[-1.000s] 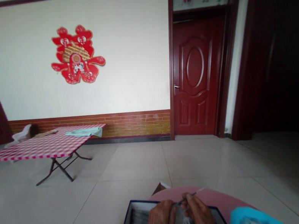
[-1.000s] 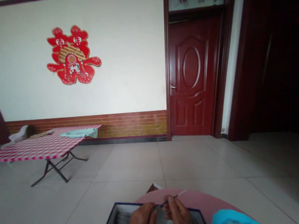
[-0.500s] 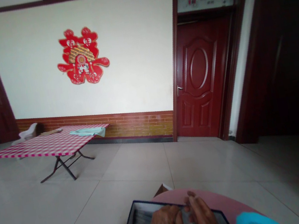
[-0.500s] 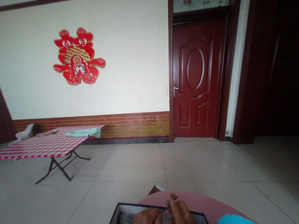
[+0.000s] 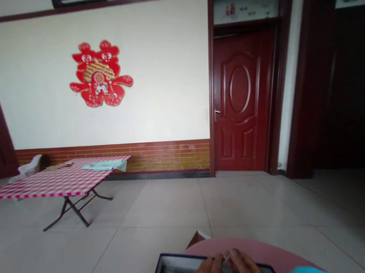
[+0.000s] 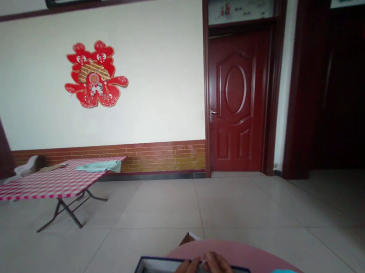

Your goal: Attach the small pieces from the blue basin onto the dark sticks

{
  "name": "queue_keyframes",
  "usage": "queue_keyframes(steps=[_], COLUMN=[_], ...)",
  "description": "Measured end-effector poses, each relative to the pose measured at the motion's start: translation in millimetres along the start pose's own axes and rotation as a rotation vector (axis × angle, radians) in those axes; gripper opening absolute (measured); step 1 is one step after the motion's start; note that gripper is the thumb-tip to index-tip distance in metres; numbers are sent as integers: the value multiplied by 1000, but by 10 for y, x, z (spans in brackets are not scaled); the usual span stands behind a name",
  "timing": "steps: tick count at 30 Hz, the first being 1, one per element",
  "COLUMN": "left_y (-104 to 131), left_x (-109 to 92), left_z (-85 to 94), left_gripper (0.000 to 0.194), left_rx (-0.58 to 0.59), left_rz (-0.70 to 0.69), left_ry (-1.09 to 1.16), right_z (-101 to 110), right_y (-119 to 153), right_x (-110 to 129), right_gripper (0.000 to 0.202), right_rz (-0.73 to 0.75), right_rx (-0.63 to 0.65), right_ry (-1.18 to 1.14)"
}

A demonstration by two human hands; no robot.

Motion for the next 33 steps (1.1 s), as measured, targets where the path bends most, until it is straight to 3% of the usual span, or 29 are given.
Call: queue_keyframes(steps=[4,8,13,16,19,23,26,30,33], left_y=[66,105,142,154,152,146,136,128,130], left_x=[-8,-12,120,213,272,272,240,188,191], left_z=[23,73,55,11,-20,-15,10,32,1], left_gripper=[47,45,45,44,41,38,36,34,34], left_rx=[-85,-119,-148,-161,-141,-125,-132,-144,-126], left_rz=[-64,-106,-88,-80,-65,-61,-57,-60,-56], left_ry=[17,13,-39,-72,-103,-112,-111,-136,-137], right_z=[-122,-276,-560,-689,-643,-242,344,1239,1603], right_y=[17,108,325,371,369,351,321,319,357], right_x=[-38,196,431,419,484,756,850,682,510], right_gripper=[45,33,29,33,41,32,24,23,20], right_rz=[2,222,496,500,432,376,289,70,6], right_rx=[37,61,116,171,177,140,88,9,12], right_ry=[162,457,863,1071,1163,1162,1233,1436,1521])
Point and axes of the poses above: each hand's wrist, its own y-axis away from the middle knuckle, its own z-axis out of the back of the hand, x = y × z, the point moved 10 cm from there along -y, towards the middle knuckle, and after that the axes turned 12 degrees about x, right-handed, at the moved point
